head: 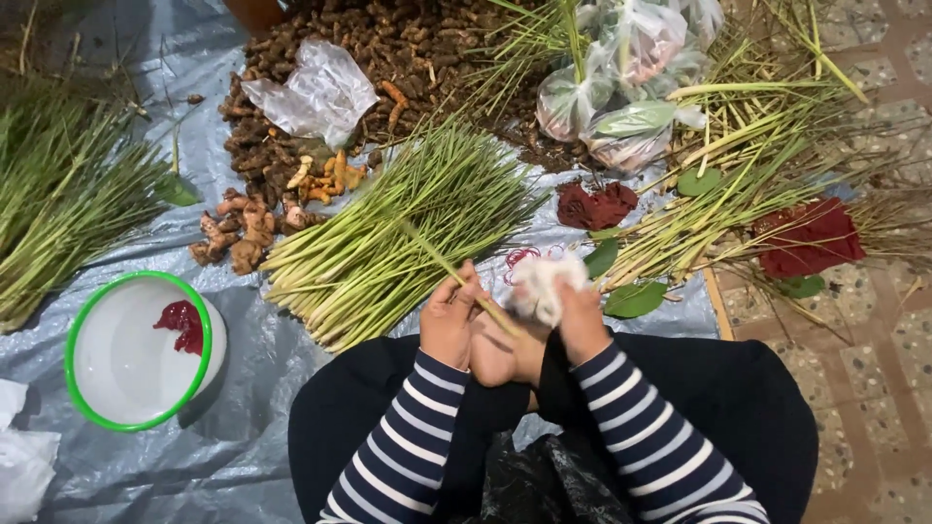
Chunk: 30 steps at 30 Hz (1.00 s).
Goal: Cleaning individual lemongrass stalks by wiping them with a cloth and sorting them into a pile.
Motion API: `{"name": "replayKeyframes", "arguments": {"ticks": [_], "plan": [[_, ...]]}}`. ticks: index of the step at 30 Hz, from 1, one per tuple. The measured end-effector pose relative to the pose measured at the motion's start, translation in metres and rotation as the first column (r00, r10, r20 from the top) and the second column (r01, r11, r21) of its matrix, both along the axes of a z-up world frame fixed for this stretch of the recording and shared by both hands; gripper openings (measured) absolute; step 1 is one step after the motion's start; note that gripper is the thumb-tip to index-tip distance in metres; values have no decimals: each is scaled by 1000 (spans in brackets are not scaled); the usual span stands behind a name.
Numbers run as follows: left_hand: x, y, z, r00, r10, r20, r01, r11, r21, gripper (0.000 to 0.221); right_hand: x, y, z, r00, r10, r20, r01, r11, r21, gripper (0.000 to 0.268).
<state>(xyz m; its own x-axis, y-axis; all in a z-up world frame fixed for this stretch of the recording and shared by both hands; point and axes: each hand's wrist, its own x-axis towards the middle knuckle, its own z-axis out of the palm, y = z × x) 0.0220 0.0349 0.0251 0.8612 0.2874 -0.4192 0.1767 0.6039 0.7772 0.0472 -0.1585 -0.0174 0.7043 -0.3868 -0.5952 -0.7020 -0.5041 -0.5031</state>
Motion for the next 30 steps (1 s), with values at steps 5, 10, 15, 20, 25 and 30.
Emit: {"name": "replayKeyframes", "arguments": {"ticks": [5, 10, 15, 20, 25, 30], "plan": [[-8, -8, -28, 964, -213, 162, 173, 958, 231, 52, -5, 20, 146, 803, -585, 116, 34, 239, 971, 55], [-15, -31, -25, 950, -313, 3, 308, 937, 165, 24, -35, 5, 1, 793, 290, 536, -433, 887, 161, 46], [-26, -31, -16, 832, -536, -139, 472, 555, 685, 50, -18, 23, 67, 960, 53, 276, -65, 997, 36, 86], [-27, -42, -29, 894, -429, -128, 443, 805, 394, 26, -23, 17, 62, 667, -273, 693, -275, 774, 570, 41], [-23, -30, -21, 919, -382, -97, 394, 885, 250, 20, -36, 22, 26, 864, -55, 501, -304, 736, 605, 37], [-22, -28, -20, 859, -474, -194, 510, 831, 224, 26, -31, 27, 76, 906, -112, 407, -168, 789, 592, 23]]}}
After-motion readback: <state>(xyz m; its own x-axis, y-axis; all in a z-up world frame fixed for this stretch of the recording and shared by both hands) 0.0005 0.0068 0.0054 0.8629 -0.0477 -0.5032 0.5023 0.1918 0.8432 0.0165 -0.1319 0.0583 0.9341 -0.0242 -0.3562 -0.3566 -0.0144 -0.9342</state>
